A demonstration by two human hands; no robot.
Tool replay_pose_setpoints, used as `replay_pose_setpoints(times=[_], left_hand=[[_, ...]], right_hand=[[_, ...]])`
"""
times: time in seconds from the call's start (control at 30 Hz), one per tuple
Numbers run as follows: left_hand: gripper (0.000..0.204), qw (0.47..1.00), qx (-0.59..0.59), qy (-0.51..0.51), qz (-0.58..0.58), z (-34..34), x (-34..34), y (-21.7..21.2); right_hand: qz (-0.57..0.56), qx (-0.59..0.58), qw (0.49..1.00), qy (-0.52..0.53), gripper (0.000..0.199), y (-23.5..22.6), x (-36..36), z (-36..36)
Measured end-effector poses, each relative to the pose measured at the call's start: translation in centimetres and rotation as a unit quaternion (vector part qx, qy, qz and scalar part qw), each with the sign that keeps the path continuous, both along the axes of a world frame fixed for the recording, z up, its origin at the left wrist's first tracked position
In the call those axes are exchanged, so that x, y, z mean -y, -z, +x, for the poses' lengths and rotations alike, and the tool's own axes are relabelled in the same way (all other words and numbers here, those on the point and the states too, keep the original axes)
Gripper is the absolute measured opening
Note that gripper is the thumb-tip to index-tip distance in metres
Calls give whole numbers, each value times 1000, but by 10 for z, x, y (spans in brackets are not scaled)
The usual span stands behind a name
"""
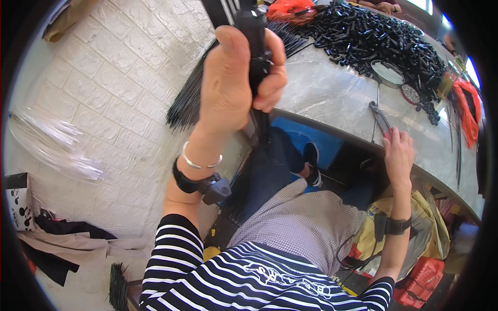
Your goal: Assembling black umbrella ribs and plastic components using thread and pliers.
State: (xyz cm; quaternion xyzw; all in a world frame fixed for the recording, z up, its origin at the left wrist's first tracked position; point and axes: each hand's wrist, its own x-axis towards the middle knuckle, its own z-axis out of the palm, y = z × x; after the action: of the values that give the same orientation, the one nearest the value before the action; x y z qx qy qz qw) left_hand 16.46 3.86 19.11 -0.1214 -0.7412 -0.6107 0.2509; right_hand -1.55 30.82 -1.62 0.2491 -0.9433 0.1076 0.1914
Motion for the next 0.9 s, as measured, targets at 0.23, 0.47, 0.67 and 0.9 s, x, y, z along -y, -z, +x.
replay_pose_setpoints(times=[0.23, 0.47, 0.67, 0.9], left_hand=[[86, 998, 26, 3, 64, -45, -26, 84], [89, 998, 31, 9, 56, -72, -26, 143], [89, 1000, 8, -21, 22, -78, -23, 155], [86, 999, -24, -12, 45, -75, -15, 169]], right_hand=[[-312, 429, 843, -92, 30, -55, -15, 21], [-451, 624, 587, -251, 44, -100, -22, 105], [-428, 709, 518, -215, 43, -102, -7, 107], [-411, 734, 493, -222, 43, -98, 6, 99]])
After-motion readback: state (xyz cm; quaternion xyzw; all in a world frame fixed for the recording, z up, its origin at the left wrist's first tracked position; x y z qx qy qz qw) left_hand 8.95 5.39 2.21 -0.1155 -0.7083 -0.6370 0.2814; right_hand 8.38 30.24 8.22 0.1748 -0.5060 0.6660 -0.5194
